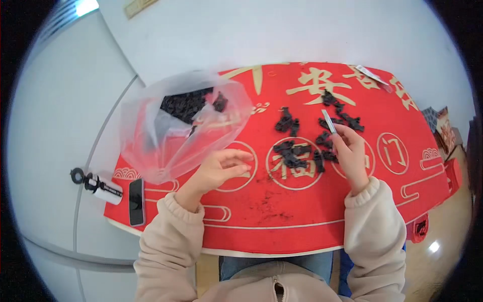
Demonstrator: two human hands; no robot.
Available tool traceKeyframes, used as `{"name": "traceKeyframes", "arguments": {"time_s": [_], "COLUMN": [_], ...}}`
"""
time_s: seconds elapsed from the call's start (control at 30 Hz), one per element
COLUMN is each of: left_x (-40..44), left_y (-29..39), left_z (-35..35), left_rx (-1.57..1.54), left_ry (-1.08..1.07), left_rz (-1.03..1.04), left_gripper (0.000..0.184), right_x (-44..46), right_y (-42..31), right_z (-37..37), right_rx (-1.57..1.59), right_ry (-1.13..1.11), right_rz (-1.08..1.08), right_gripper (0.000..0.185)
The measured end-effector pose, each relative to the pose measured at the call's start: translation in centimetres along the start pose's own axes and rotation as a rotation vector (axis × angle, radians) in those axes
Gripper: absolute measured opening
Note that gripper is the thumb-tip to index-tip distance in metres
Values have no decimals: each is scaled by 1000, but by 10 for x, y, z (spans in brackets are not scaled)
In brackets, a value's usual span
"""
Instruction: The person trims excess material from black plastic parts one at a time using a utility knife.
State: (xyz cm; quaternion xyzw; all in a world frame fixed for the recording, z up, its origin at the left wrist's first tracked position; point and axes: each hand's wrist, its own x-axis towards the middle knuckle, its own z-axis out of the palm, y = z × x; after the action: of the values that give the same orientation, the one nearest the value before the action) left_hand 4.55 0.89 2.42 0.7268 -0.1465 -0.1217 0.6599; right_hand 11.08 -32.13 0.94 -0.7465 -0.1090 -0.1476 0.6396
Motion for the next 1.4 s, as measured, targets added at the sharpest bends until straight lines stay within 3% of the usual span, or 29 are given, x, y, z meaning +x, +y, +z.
{"name": "traceKeyframes", "arguments": {"time_s": [0.03, 0.13, 0.27, 0.37, 0.47, 0.6, 0.63, 0.77, 0.97, 1.07, 1.1, 1.2, 1.23, 1.4], "left_x": [5, 39, 100, 119, 114, 107, 102, 89, 65, 60, 58, 45, 40, 17], "left_y": [11, 13, 11, 6, -1, 4, 1, -2, -10, -20, -20, -8, -9, -14], "left_z": [5, -11, -5, 20, 43, 46, 42, 21, 8, 1, 1, 12, 13, 11], "left_rx": [-13, 303, 464, 969, 1235, 1114, 1039, 943, 807, 278, 280, 208, 206, 104], "left_ry": [53, -45, -48, -162, -98, -15, 69, 214, 243, 187, 220, 231, 210, 60], "left_rz": [-133, -35, -113, -37, 190, -9, 93, 80, -2, -82, -36, 5, 6, 25], "left_gripper": [35, 36, 41, 43, 44, 33, 24, 20, 19, 20, 21, 25, 26, 28], "right_x": [3, 13, 19, 18, 20, 19, 19, 16, 11, 12, 12, 10, 9, -12], "right_y": [-3, 14, 25, 21, 21, 22, 22, 22, 17, 24, 17, 25, 29, -23], "right_z": [-4, -8, -8, -10, -12, -11, -11, -7, -8, -4, -4, 3, 2, -2], "right_rx": [97, 206, 330, 326, 327, 345, 329, 367, 296, 286, 200, 332, 296, 300], "right_ry": [-15, 50, 99, 128, 142, 95, 64, 36, 15, -19, -18, -31, -93, -832], "right_rz": [82, 189, 133, 102, 84, 94, 82, 91, 91, 23, 82, 40, 56, 557], "right_gripper": [26, 32, 30, 27, 25, 23, 22, 22, 22, 21, 22, 22, 20, 19]}}
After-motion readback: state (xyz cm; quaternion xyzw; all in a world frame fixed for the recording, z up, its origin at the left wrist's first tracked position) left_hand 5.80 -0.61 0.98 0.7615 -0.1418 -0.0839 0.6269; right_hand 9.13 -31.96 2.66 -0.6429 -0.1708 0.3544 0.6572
